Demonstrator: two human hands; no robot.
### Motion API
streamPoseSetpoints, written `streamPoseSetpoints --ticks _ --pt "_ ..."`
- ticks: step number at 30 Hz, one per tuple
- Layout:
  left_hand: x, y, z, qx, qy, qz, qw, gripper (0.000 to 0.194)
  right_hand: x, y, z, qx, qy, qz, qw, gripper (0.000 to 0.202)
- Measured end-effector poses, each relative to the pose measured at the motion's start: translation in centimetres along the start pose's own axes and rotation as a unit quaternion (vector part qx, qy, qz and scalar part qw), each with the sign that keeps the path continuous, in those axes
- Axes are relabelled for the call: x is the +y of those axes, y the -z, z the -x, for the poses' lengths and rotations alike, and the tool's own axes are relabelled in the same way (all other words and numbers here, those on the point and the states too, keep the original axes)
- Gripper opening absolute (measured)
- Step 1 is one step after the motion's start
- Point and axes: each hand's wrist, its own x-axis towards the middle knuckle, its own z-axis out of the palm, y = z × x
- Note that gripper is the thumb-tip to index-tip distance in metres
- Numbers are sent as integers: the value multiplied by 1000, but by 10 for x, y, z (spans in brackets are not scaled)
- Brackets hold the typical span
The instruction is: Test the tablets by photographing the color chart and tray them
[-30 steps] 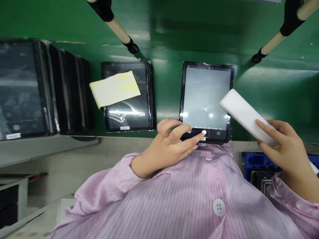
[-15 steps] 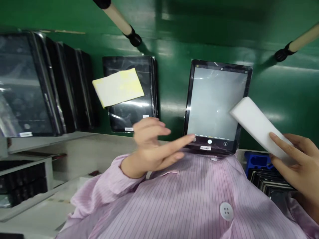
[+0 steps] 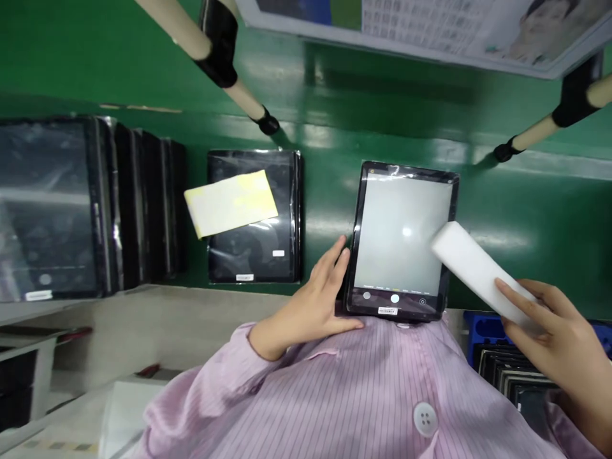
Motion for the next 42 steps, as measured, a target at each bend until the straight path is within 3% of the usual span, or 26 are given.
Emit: streamPoseSetpoints --ticks 3,12,16,20,22,24,26,27,29,31,36,42 --pt "-2 -6 1 -25 1 13 1000 136 1 -3 4 -9 1 -3 1000 73" --pt "0 -12 1 -6 -5 31 999 121 14 -3 0 25 32 7 999 61" --pt "-2 -13 -2 5 -12 46 999 119 33 1 -10 33 31 3 999 52" --pt "-6 -15 -3 22 -10 60 998 121 64 -18 -33 129 -84 43 987 55" --pt "-8 -17 -2 36 -13 71 997 123 67 -37 -44 145 -142 57 977 56" --pt "-9 -20 -1 47 -14 84 995 124 51 -57 -52 176 -166 46 969 66" --pt "-9 -22 0 59 -10 98 993 124 19 -74 -55 213 -132 -50 967 82" --pt "-9 -23 0 64 -6 102 993 123 0 -81 -55 202 -96 -138 965 88" --pt "-7 -24 1 73 4 102 992 120 -35 -93 -55 114 -34 -310 943 97" --pt "-5 -26 1 76 5 91 993 117 -59 -102 -55 63 -11 -393 918 102" --pt "4 -38 -3 92 -8 59 994 114 -71 -108 -60 79 -37 -391 916 109" --pt "12 -49 -11 104 23 18 994 111 -74 -97 -68 79 -110 -466 874 107"
